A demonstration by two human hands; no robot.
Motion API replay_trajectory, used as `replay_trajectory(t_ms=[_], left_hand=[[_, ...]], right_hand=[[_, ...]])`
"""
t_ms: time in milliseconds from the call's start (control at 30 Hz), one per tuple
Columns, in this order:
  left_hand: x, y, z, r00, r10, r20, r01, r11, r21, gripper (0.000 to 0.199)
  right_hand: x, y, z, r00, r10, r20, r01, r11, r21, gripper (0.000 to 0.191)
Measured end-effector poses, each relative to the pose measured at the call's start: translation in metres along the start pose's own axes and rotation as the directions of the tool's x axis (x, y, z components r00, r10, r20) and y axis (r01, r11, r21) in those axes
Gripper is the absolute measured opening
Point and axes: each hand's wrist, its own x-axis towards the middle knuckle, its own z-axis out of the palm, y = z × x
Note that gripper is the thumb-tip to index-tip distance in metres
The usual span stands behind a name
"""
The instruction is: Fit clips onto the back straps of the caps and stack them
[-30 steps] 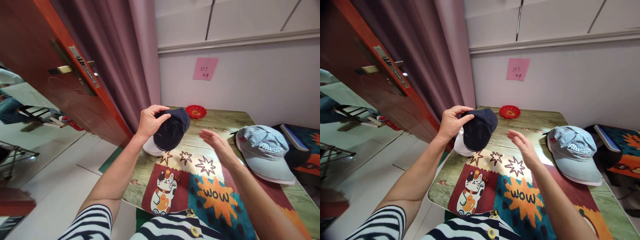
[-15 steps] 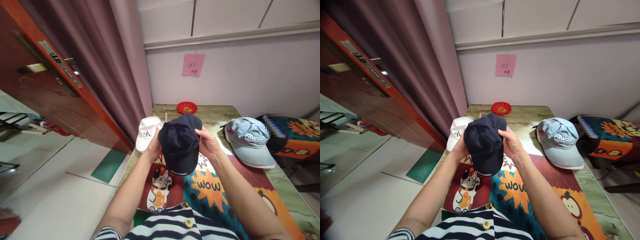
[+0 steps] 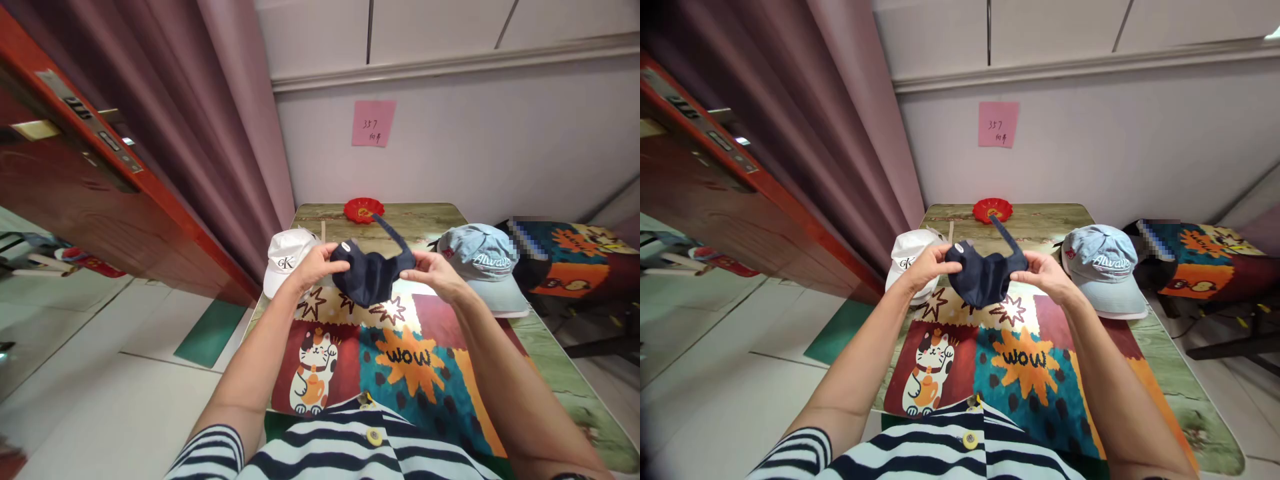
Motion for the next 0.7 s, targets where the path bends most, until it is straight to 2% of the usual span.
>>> replay_trajectory(t_ms=[100, 167, 333, 500, 600, 700], left_hand=[[-0.014, -0.027, 0.009, 0.994, -0.105, 0.034, 0.104, 0.993, 0.051, 0.036], [-0.02, -0.034, 0.015, 0.991, -0.133, 0.029, 0.131, 0.989, 0.063, 0.032], [-0.024, -0.024, 0.026, 0.992, -0.121, -0.025, 0.123, 0.977, 0.174, 0.02], [-0.025, -0.011, 0.033, 0.99, 0.0, -0.144, 0.038, 0.964, 0.262, 0.014], [-0.023, -0.01, 0.035, 0.982, 0.049, -0.181, -0.009, 0.976, 0.218, 0.024], [-0.022, -0.01, 0.036, 0.978, 0.008, -0.209, 0.004, 0.998, 0.059, 0.026]], right_hand=[[-0.016, 0.018, 0.0, 0.989, 0.127, 0.072, -0.123, 0.991, -0.056, 0.039], [-0.021, 0.025, 0.004, 0.988, 0.138, 0.073, -0.134, 0.989, -0.057, 0.037], [-0.016, 0.013, 0.025, 0.998, 0.051, -0.045, -0.049, 0.998, 0.044, 0.033], [-0.006, -0.005, 0.041, 0.989, 0.024, -0.146, -0.002, 0.989, 0.15, 0.033], [0.002, -0.01, 0.048, 0.979, -0.031, -0.202, 0.051, 0.994, 0.097, 0.033], [0.009, -0.01, 0.055, 0.978, 0.008, -0.209, 0.001, 0.999, 0.042, 0.04]])
